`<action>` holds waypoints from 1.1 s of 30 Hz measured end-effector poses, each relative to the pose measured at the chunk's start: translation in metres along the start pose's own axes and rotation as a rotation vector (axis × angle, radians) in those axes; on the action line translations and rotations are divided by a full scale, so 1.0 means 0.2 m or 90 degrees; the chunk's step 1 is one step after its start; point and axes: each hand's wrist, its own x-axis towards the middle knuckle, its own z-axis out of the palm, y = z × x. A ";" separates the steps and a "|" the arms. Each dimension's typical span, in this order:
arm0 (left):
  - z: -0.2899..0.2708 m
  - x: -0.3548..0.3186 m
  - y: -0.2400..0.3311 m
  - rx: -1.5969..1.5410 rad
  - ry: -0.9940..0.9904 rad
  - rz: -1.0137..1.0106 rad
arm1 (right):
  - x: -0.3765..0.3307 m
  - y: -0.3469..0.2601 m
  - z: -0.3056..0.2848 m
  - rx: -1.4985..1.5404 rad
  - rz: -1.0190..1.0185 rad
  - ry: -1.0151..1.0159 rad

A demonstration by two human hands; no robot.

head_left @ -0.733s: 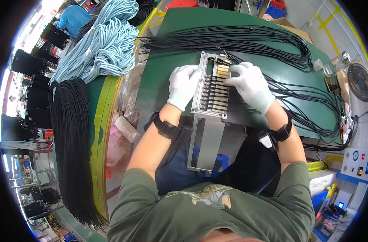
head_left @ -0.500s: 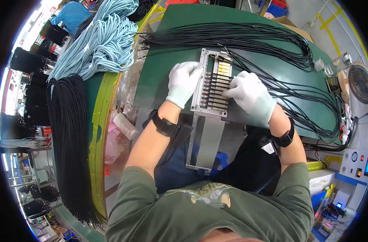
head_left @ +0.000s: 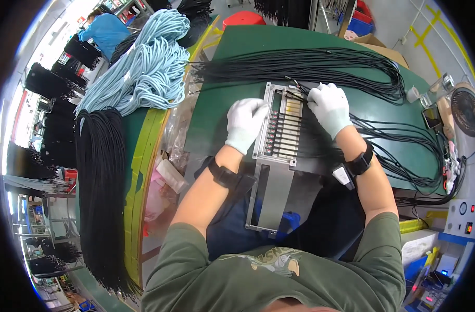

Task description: The person places a metal fixture onto the machine, retrieves a bundle of black cables, and inserts the cable ends one at a time into the fixture slots before removing the loaded fixture.

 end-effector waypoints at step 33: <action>-0.02 0.00 0.03 -0.253 0.019 0.044 | -0.07 0.00 -0.04 0.318 -0.085 0.035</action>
